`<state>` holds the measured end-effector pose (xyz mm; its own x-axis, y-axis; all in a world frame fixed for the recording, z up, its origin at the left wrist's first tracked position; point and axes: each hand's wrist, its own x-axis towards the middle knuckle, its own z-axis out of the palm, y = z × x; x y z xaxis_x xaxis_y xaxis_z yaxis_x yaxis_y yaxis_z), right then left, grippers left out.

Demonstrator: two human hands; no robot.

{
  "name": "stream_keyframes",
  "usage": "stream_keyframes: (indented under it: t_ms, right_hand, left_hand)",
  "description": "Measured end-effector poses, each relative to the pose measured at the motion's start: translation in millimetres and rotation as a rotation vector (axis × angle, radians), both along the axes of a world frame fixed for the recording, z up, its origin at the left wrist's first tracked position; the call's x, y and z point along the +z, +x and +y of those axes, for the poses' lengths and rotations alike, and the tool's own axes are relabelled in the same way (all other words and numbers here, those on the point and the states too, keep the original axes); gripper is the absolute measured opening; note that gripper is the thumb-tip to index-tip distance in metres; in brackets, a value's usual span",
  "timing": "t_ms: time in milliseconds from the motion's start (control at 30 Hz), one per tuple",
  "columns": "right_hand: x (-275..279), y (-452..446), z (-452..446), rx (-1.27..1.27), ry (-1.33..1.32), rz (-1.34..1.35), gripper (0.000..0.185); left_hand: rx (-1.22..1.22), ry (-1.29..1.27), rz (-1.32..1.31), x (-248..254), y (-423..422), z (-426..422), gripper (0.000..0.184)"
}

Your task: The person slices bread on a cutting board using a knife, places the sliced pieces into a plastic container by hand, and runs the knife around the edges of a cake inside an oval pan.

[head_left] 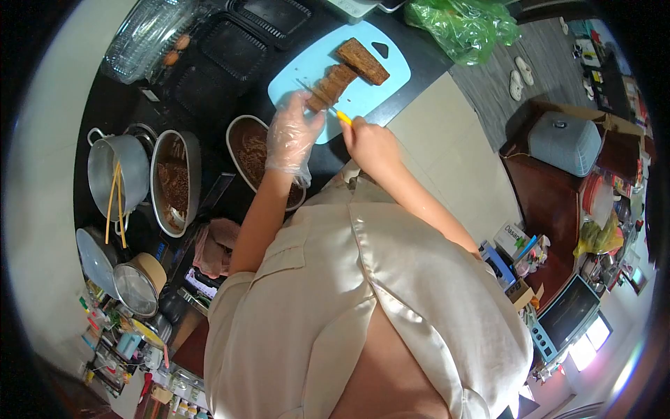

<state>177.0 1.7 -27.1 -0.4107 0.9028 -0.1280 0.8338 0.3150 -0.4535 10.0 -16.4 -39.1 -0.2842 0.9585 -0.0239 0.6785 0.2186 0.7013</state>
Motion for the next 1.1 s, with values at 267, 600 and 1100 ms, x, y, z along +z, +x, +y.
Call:
stream_keyframes:
  t_ms: [267,600,1100]
  right_hand:
    - [-1,18,-17,-0.022,-0.094,-0.038,0.038]
    - [-10,7,-15,-0.010,-0.055,-0.039,0.037]
    - [-46,-12,-8,0.040,0.038,-0.044,0.034]
  left_hand:
    - [0.015,0.047,-0.048,-2,-3,0,0.038]
    - [0.012,-0.046,-0.035,7,-1,5,0.040]
    - [-0.039,-0.001,0.034,-2,0,5,0.040]
